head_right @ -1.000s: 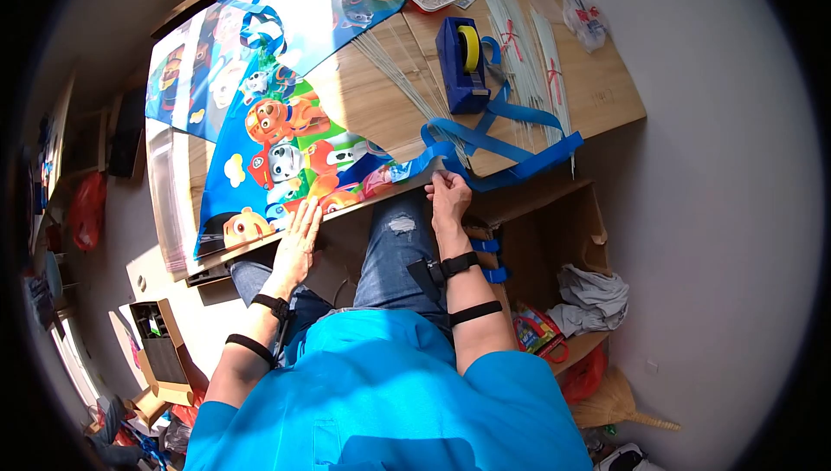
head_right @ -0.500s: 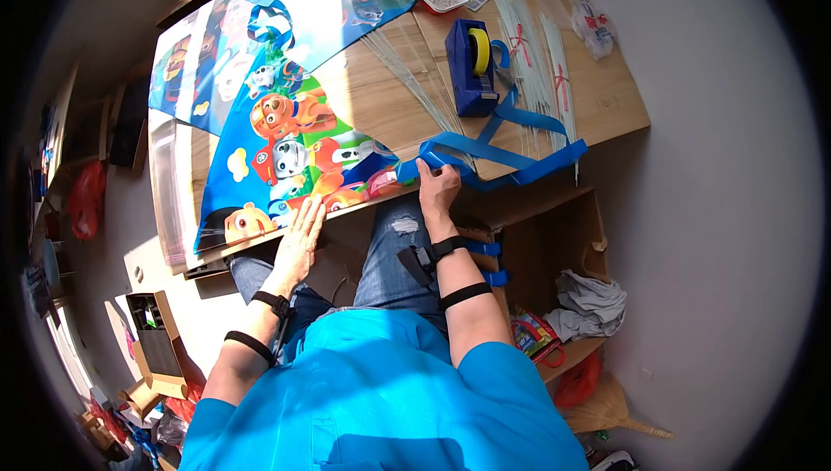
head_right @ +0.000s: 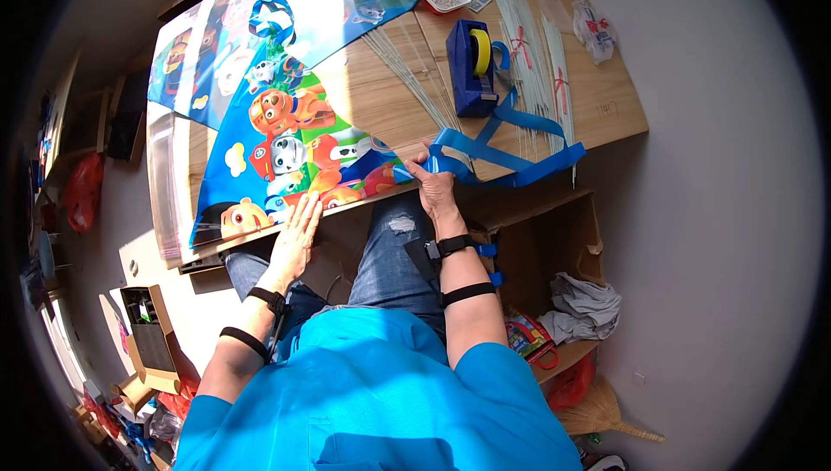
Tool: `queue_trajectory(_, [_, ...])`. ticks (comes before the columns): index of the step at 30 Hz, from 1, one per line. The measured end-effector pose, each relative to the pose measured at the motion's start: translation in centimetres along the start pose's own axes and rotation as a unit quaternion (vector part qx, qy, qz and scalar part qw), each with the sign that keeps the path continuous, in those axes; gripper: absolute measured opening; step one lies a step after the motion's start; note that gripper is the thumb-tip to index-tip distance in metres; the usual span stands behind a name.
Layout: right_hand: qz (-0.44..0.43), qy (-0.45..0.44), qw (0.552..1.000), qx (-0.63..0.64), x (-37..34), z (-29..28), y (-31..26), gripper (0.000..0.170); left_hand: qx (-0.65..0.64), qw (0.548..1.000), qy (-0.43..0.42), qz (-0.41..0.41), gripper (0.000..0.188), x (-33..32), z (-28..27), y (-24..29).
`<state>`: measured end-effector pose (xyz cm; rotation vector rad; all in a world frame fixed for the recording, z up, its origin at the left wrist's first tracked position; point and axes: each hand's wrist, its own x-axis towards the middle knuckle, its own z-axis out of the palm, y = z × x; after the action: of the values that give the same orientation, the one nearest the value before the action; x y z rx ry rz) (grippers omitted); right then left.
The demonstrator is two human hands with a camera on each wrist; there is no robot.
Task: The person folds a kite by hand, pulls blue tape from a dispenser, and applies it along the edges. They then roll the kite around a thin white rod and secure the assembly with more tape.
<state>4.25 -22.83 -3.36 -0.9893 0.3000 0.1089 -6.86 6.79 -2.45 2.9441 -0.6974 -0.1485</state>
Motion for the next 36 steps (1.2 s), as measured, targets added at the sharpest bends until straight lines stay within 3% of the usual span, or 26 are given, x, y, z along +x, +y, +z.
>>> queue_trajectory(3, [-0.003,0.024,1.000,-0.008,0.6,-1.3,0.1,0.070,0.001,1.000,-0.022,-0.006,0.088,0.1,-0.5,0.1])
queue_trajectory(6, [-0.086,0.072,0.989,-0.093,0.2,-1.2,-0.6,0.069,0.006,1.000,-0.016,-0.005,0.088,0.1,-0.2,0.1])
queue_trajectory(10, [0.005,0.108,0.966,-0.234,-0.3,-2.1,-1.7,0.059,0.004,1.000,-0.016,-0.008,0.088,0.1,0.0,0.2])
queue_trajectory(13, [-0.049,0.108,0.974,-0.192,-0.3,-2.7,-1.1,0.067,0.011,1.000,-0.018,-0.008,0.088,0.1,-0.2,0.2])
queue_trajectory(15, [-0.007,0.094,0.995,-0.009,-0.4,-2.9,-1.4,0.071,0.012,1.000,-0.025,-0.009,0.088,0.1,-0.3,0.2])
queue_trajectory(16, [0.012,0.101,0.994,0.030,-0.5,-2.8,-1.8,0.056,0.012,1.000,-0.026,-0.009,0.088,0.1,-0.2,0.2])
queue_trajectory(19, [0.030,0.092,0.985,0.145,-0.3,-2.6,-2.6,0.049,0.004,1.000,-0.020,-0.006,0.088,0.1,0.0,0.1])
queue_trajectory(20, [0.035,0.088,0.984,0.148,0.0,-3.0,-2.5,0.037,0.002,1.000,-0.018,-0.007,0.088,0.1,0.1,0.1])
queue_trajectory(27, [0.011,0.027,0.981,0.194,2.0,-3.2,-4.9,0.023,-0.004,1.000,-0.025,-0.010,0.087,0.1,-0.2,0.2])
queue_trajectory(29, [-0.058,0.044,0.985,0.154,3.2,-5.3,-7.0,0.020,-0.010,0.999,-0.031,-0.013,0.086,0.1,-0.6,0.2])
queue_trajectory(31, [-0.077,0.156,0.985,0.016,4.1,-6.5,-10.5,0.019,-0.019,0.999,-0.038,-0.011,0.086,0.1,-0.6,0.3])
queue_trajectory(33, [-0.112,0.084,0.989,-0.048,3.5,-7.5,-13.9,0.021,-0.025,0.999,-0.031,-0.013,0.087,0.1,-0.3,0.2])
queue_trajectory(34, [-0.090,0.095,0.987,-0.097,3.5,-8.2,-15.4,0.020,-0.026,0.999,-0.033,-0.014,0.086,0.1,-0.3,0.2])
queue_trajectory(36, [-0.080,0.099,0.990,-0.057,3.3,-8.7,-16.6,0.021,-0.032,0.999,-0.035,-0.014,0.086,0.1,-0.3,0.3])
